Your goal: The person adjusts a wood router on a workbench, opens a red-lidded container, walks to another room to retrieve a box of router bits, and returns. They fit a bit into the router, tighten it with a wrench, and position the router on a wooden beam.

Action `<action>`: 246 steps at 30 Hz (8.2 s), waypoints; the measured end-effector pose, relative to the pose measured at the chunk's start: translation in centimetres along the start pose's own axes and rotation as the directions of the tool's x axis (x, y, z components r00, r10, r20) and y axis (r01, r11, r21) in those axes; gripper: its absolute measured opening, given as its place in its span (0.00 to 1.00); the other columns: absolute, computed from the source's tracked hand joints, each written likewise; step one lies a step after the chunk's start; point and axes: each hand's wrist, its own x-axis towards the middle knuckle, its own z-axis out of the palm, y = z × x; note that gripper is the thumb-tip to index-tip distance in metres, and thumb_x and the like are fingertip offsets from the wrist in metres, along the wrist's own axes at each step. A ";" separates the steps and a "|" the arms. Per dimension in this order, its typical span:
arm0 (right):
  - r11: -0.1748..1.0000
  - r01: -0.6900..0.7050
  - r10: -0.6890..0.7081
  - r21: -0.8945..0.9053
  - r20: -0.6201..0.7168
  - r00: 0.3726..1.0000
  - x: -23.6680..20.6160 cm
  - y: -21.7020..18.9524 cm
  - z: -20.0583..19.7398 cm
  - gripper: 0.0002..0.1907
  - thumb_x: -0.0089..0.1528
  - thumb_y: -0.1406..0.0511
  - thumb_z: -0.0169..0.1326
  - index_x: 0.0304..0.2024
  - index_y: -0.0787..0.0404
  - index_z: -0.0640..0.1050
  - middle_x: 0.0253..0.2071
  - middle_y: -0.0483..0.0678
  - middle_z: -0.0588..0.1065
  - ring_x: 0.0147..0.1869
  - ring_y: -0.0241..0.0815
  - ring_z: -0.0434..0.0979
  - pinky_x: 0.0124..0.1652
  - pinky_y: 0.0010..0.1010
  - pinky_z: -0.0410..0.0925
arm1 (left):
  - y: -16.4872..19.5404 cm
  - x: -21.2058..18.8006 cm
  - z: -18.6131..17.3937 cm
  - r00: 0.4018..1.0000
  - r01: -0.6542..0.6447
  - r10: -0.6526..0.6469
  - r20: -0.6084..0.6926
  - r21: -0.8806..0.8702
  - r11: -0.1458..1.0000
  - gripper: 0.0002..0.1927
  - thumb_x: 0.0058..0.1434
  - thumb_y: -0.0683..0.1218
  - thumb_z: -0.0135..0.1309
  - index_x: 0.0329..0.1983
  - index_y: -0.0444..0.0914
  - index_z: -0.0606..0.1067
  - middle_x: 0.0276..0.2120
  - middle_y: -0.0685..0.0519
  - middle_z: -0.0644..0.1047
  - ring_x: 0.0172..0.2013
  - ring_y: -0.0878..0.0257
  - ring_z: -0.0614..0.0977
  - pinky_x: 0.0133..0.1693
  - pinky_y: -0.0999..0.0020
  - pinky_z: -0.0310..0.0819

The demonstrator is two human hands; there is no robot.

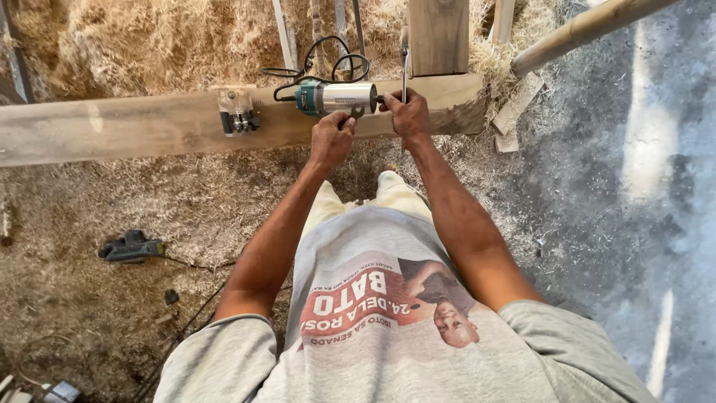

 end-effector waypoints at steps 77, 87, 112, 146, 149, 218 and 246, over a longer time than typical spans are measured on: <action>0.999 -0.021 0.008 0.039 0.310 0.951 -5.7 -1.8 12.9 0.19 0.71 0.53 0.49 0.43 0.63 0.70 0.27 0.46 0.77 0.21 0.33 0.76 0.21 0.26 0.73 | -6.1 9.1 -17.1 0.920 -0.333 0.327 0.214 -0.007 0.943 0.22 0.68 0.39 0.54 0.64 0.48 0.76 0.34 0.52 0.80 0.29 0.67 0.77 0.28 0.71 0.74; 0.999 0.001 0.014 -0.052 0.282 0.959 -6.1 -3.0 13.2 0.22 0.72 0.49 0.45 0.34 0.58 0.70 0.17 0.42 0.70 0.14 0.31 0.67 0.15 0.25 0.62 | -7.3 8.2 -16.6 0.927 -0.330 0.316 0.204 0.039 0.943 0.23 0.65 0.40 0.59 0.64 0.50 0.76 0.28 0.53 0.78 0.27 0.67 0.77 0.28 0.69 0.72; 0.989 -0.033 0.069 -0.147 0.251 0.965 -3.3 -2.7 13.4 0.27 0.68 0.44 0.49 0.34 0.59 0.77 0.14 0.39 0.66 0.13 0.29 0.63 0.14 0.26 0.55 | -7.5 7.9 -16.6 0.933 -0.310 0.303 0.195 0.008 0.951 0.23 0.63 0.41 0.60 0.61 0.50 0.77 0.31 0.54 0.82 0.32 0.66 0.83 0.33 0.64 0.78; 0.625 0.490 -0.245 -0.608 0.444 0.862 -1.9 -6.7 12.6 0.27 0.74 0.49 0.43 0.35 0.66 0.73 0.20 0.61 0.74 0.23 0.57 0.78 0.22 0.49 0.67 | -6.5 7.4 -16.7 0.802 -0.593 0.447 0.396 0.439 0.675 0.37 0.66 0.42 0.51 0.77 0.31 0.53 0.19 0.47 0.77 0.12 0.63 0.71 0.14 0.62 0.66; 0.586 0.537 -0.285 -0.607 0.466 0.838 -1.7 -6.6 12.3 0.27 0.74 0.49 0.44 0.34 0.66 0.72 0.20 0.61 0.74 0.23 0.58 0.78 0.23 0.50 0.66 | -6.7 7.2 -16.4 0.778 -0.626 0.504 0.375 0.396 0.672 0.38 0.64 0.42 0.53 0.76 0.29 0.54 0.18 0.45 0.78 0.13 0.60 0.74 0.16 0.58 0.69; 0.996 -0.092 0.086 0.003 0.316 0.945 -5.6 0.1 12.6 0.13 0.73 0.56 0.44 0.46 0.57 0.71 0.23 0.42 0.72 0.20 0.30 0.69 0.20 0.23 0.66 | -11.0 4.4 -7.8 0.993 -0.118 0.085 -0.083 -0.580 0.806 0.30 0.70 0.37 0.46 0.73 0.49 0.64 0.34 0.49 0.84 0.23 0.71 0.77 0.21 0.77 0.66; 0.972 -0.178 0.103 0.154 0.400 0.911 -4.6 0.8 11.1 0.12 0.72 0.57 0.47 0.50 0.57 0.66 0.22 0.39 0.64 0.18 0.30 0.59 0.16 0.24 0.57 | -10.3 4.5 -4.4 0.966 -0.217 0.260 0.010 -0.518 0.827 0.24 0.79 0.59 0.38 0.75 0.52 0.58 0.49 0.50 0.80 0.42 0.66 0.83 0.42 0.71 0.81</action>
